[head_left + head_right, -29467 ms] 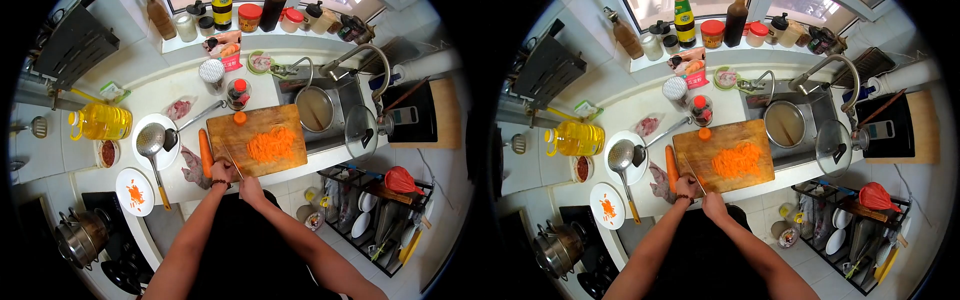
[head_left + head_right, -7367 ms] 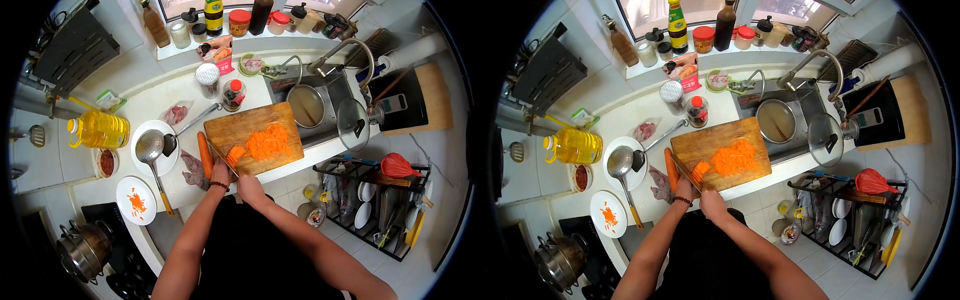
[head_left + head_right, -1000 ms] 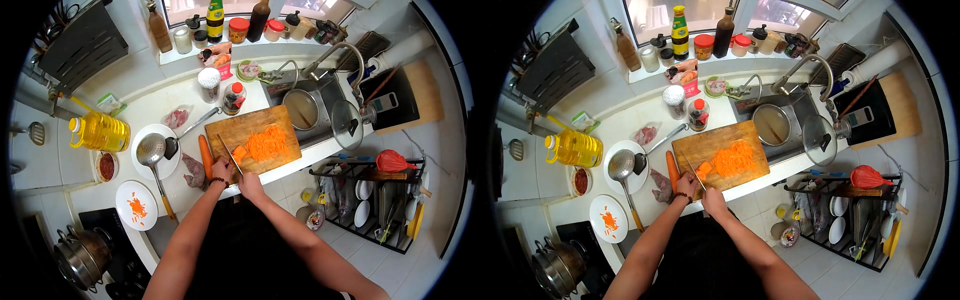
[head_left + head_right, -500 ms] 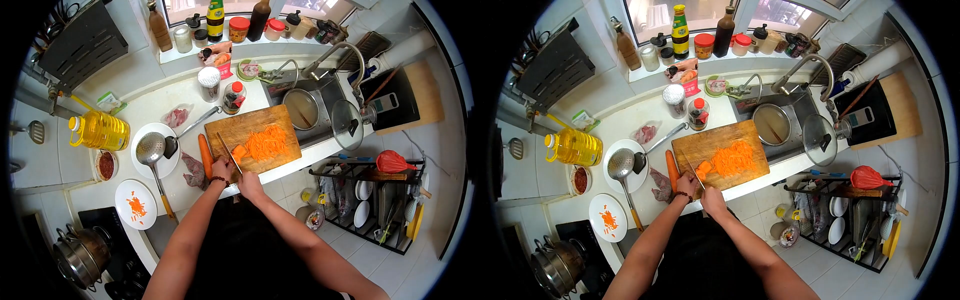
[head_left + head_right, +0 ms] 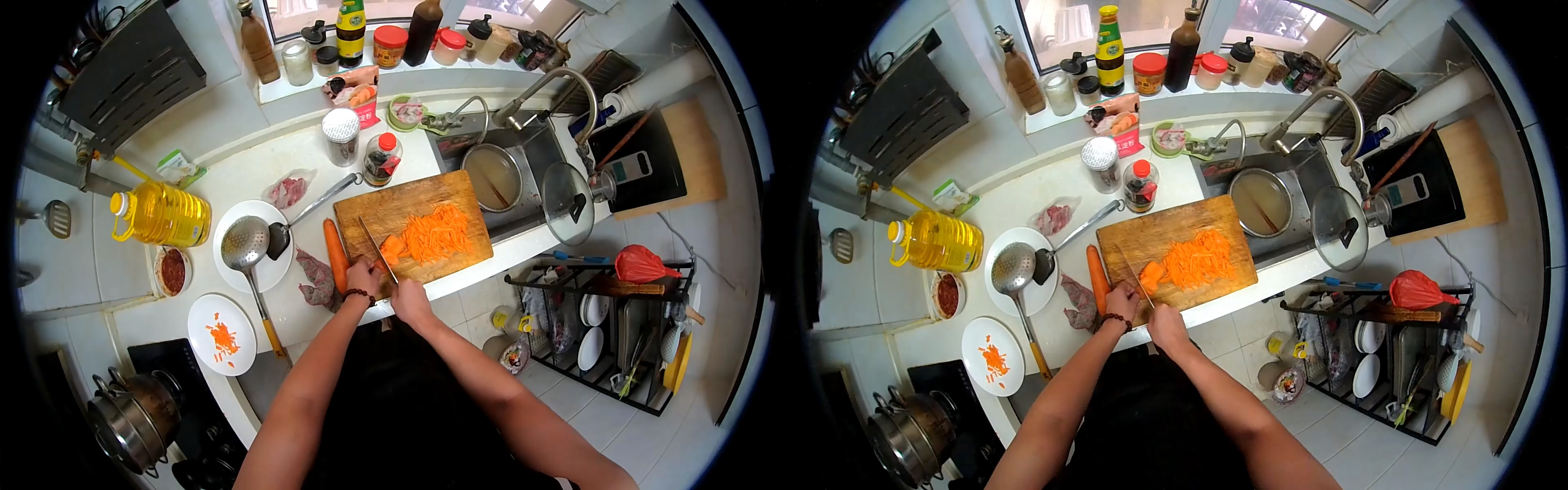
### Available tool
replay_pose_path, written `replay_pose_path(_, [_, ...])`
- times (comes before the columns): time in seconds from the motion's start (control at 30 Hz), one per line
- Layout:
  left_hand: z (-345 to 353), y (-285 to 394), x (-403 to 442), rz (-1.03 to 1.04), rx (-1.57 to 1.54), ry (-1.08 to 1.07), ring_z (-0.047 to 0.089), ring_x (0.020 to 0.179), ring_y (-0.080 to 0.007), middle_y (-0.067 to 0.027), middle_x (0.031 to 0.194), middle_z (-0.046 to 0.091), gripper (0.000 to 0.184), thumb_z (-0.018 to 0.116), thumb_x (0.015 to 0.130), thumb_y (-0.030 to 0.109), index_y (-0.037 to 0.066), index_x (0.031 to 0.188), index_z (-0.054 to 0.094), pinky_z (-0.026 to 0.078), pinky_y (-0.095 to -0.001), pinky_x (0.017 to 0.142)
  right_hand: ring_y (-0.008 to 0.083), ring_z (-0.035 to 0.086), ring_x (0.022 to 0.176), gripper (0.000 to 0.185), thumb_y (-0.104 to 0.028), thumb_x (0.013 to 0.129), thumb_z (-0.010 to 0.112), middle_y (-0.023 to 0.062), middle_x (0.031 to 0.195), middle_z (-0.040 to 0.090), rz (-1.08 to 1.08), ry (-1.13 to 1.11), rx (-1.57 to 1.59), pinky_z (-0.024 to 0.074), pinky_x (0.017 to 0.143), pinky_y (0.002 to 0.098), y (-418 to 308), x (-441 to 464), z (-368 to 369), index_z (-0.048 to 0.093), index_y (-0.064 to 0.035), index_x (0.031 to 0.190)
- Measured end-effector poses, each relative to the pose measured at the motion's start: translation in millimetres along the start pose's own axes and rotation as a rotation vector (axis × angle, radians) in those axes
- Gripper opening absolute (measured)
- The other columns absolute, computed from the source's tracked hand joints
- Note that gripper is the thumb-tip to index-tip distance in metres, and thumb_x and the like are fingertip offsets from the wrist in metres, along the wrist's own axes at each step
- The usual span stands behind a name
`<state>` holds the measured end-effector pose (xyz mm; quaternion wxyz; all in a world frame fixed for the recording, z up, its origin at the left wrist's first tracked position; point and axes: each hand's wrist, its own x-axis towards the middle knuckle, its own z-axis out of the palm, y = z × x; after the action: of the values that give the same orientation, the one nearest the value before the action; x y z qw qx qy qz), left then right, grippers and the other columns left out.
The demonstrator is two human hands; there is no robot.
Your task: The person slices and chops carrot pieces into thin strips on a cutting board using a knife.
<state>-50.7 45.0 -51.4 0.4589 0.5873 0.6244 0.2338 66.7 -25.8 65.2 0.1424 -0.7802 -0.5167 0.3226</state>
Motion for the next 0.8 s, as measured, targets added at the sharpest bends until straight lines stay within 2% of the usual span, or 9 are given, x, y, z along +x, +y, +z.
replay_pose_path(0.23, [-17.1,23.7,-11.9,0.143,0.058,-0.059,0.07,0.072,-0.0298,-0.0145,0.077,0.066,0.023,0.075,0.076,0.003,-0.001,0.093,0.06,0.056,-0.0393,0.069,0.0514,0.065,0.084,0.025,-0.013,0.089,0.064,0.0358,0.082,0.064,0.025,0.017,0.069,0.0536,0.077,0.0558,7.0,-3.9,3.4,0.068,0.0115,0.081])
replay_pose_path(0.33, [-16.3,25.8,-9.9,0.156,0.138,-0.071,0.068,0.081,-0.0346,-0.0164,0.081,0.065,0.027,0.075,0.074,0.001,-0.001,0.095,0.058,0.055,-0.0411,0.072,0.0514,0.065,0.082,0.025,-0.013,0.089,0.064,0.0352,0.081,0.064,0.051,-0.013,0.055,0.0539,0.076,0.0558,7.0,0.1,1.4,0.068,0.011,0.082])
replay_pose_path(0.4, [-17.5,25.0,-7.9,0.252,0.252,-0.014,0.065,0.091,-0.0397,-0.0196,0.09,0.065,0.027,0.075,0.075,0.001,-0.001,0.095,0.058,0.054,-0.0436,0.078,0.051,0.065,0.083,0.023,-0.011,0.089,0.062,0.0352,0.081,0.064,0.058,-0.033,0.035,0.0541,0.077,0.0559,6.0,1.1,-0.2,0.069,0.0105,0.085])
replay_pose_path(0.5, [-27.8,37.5,-9.6,0.184,0.246,-0.113,0.063,0.098,-0.0429,-0.0223,0.101,0.063,0.03,0.075,0.076,0.002,-0.001,0.101,0.058,0.054,-0.0473,0.082,0.0503,0.066,0.084,0.02,-0.009,0.09,0.06,0.0347,0.082,0.065,0.06,-0.058,0.019,0.0543,0.077,0.056,9.1,1.5,2.0,0.069,0.0095,0.089])
replay_pose_path(0.57, [-35.8,54.1,-17.0,0.204,0.285,-0.119,0.062,0.097,-0.0432,-0.0224,0.104,0.061,0.031,0.074,0.077,0.003,-0.001,0.103,0.057,0.053,-0.0486,0.083,0.05,0.066,0.084,0.019,-0.009,0.09,0.06,0.0344,0.082,0.065,0.054,-0.064,0.026,0.0544,0.077,0.0561,11.4,-1.4,4.9,0.068,0.009,0.09])
replay_pose_path(0.63, [-36.6,58.1,-18.2,0.227,0.321,-0.123,0.062,0.096,-0.0435,-0.0224,0.107,0.06,0.033,0.074,0.078,0.004,0.0,0.105,0.056,0.053,-0.0499,0.083,0.0498,0.066,0.083,0.018,-0.008,0.09,0.06,0.0337,0.083,0.065,-0.047,0.008,0.074,0.0536,0.077,0.0565,13.2,-3.4,3.3,0.068,0.0076,0.091])
replay_pose_path(0.7, [-32.2,52.2,-16.0,0.171,0.338,-0.187,0.06,0.098,-0.0444,-0.0238,0.111,0.056,0.038,0.074,0.079,0.006,0.001,0.111,0.054,0.053,-0.0507,0.085,0.0495,0.065,0.083,0.019,-0.011,0.091,0.061,0.0331,0.083,0.065,-0.021,0.011,0.116,0.0532,0.075,0.0556,0.9,-11.0,-21.0,0.068,0.0076,0.09])
replay_pose_path(0.73, [-27.7,44.2,-14.1,0.176,0.339,-0.19,0.06,0.098,-0.0444,-0.0238,0.111,0.056,0.038,0.074,0.079,0.006,0.001,0.111,0.054,0.053,-0.0507,0.085,0.0491,0.065,0.083,0.021,-0.013,0.091,0.062,0.0324,0.082,0.065,0.005,0.011,0.159,0.0528,0.073,0.0547,-4.8,-17.1,-34.0,0.067,0.0075,0.09])
replay_pose_path(0.8, [-20.6,29.5,-6.0,0.181,0.38,-0.052,0.058,0.102,-0.0455,-0.025,0.111,0.054,0.042,0.076,0.079,0.008,0.002,0.114,0.054,0.052,-0.0496,0.089,0.0494,0.064,0.082,0.02,-0.013,0.091,0.063,0.0319,0.081,0.064,0.017,0.044,0.177,0.0523,0.071,0.0532,-1.6,-24.5,-53.6,0.067,0.0069,0.09])
